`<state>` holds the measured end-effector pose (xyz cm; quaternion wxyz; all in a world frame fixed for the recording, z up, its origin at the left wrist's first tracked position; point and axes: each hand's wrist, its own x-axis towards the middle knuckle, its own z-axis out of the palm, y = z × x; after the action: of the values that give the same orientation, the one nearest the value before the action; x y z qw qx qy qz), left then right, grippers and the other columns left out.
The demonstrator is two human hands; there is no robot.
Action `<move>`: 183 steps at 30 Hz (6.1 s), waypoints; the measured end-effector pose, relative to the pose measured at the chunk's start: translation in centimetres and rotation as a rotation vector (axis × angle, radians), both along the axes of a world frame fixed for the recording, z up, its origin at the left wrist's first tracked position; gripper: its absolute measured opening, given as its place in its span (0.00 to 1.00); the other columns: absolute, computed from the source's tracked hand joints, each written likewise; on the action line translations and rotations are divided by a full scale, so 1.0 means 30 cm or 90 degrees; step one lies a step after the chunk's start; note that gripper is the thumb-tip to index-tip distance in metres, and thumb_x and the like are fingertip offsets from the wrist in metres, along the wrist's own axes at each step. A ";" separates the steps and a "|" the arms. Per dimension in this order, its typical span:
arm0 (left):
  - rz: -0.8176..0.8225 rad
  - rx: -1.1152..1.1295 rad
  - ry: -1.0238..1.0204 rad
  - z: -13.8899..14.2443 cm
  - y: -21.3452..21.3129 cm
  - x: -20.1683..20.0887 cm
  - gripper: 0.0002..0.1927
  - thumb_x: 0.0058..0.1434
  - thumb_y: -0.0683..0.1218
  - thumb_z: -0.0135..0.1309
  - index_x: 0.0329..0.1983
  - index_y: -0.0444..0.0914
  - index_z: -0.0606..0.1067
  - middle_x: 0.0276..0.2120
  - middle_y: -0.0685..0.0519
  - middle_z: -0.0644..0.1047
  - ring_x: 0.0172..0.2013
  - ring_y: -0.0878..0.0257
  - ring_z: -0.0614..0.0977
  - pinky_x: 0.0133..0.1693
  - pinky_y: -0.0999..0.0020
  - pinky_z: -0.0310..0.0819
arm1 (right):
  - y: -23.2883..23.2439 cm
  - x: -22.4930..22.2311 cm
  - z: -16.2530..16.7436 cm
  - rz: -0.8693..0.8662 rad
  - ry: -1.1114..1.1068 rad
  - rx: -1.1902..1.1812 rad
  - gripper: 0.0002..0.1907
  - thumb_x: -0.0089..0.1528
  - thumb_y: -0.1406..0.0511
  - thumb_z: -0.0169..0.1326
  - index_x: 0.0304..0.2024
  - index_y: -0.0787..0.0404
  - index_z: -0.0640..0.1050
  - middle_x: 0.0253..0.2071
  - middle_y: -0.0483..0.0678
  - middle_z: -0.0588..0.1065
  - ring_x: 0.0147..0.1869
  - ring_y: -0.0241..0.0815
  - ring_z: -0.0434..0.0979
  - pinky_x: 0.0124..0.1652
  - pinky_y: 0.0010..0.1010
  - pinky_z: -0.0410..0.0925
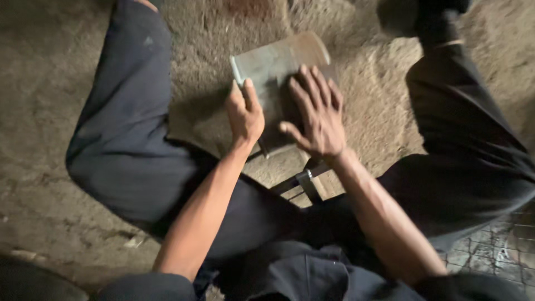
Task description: The person sits on the ground and scrubs the exterior of a metal container with a dark abrasive pad. The person repeatedly rubs the sides and top of the container, rotating it to access different areas.
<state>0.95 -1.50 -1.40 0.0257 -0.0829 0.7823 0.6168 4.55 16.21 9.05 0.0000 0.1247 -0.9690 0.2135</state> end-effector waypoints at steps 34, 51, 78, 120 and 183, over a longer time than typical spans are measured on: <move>0.069 -0.087 -0.022 -0.133 0.028 0.009 0.26 0.77 0.56 0.39 0.42 0.29 0.75 0.34 0.33 0.78 0.37 0.36 0.79 0.40 0.49 0.70 | 0.043 -0.204 -0.086 0.082 -0.071 0.115 0.38 0.70 0.40 0.40 0.72 0.56 0.68 0.74 0.55 0.63 0.78 0.54 0.58 0.72 0.52 0.50; -0.070 0.022 -0.092 0.008 -0.045 0.036 0.28 0.74 0.60 0.42 0.48 0.30 0.76 0.31 0.39 0.76 0.35 0.47 0.76 0.39 0.53 0.69 | -0.067 -0.081 -0.053 -0.153 0.115 0.006 0.27 0.67 0.56 0.56 0.64 0.64 0.72 0.69 0.59 0.65 0.77 0.57 0.59 0.71 0.50 0.52; 0.003 -0.097 0.022 0.021 0.016 -0.018 0.25 0.79 0.56 0.38 0.42 0.29 0.73 0.32 0.35 0.77 0.34 0.40 0.79 0.38 0.52 0.70 | -0.037 -0.083 -0.106 -0.104 0.112 0.029 0.18 0.75 0.61 0.48 0.60 0.67 0.79 0.63 0.61 0.77 0.71 0.58 0.73 0.71 0.49 0.62; 0.003 -0.092 0.092 0.084 0.017 -0.044 0.19 0.78 0.51 0.40 0.42 0.31 0.73 0.32 0.36 0.77 0.33 0.39 0.78 0.34 0.52 0.70 | 0.033 -0.659 -0.284 -0.266 -0.208 0.052 0.21 0.52 0.51 0.70 0.33 0.60 0.83 0.37 0.60 0.79 0.43 0.62 0.80 0.42 0.48 0.73; 0.031 -0.053 -0.027 0.035 0.037 0.010 0.19 0.77 0.50 0.40 0.41 0.31 0.73 0.29 0.39 0.76 0.30 0.46 0.78 0.36 0.54 0.69 | 0.134 -0.084 -0.185 -0.131 0.145 -0.029 0.07 0.76 0.59 0.59 0.48 0.54 0.81 0.58 0.52 0.81 0.60 0.51 0.84 0.63 0.44 0.76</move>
<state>1.25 -0.38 -0.36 0.0240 -0.1162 0.8043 0.5823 2.02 20.24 3.50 0.1343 0.0481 -0.9653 0.2186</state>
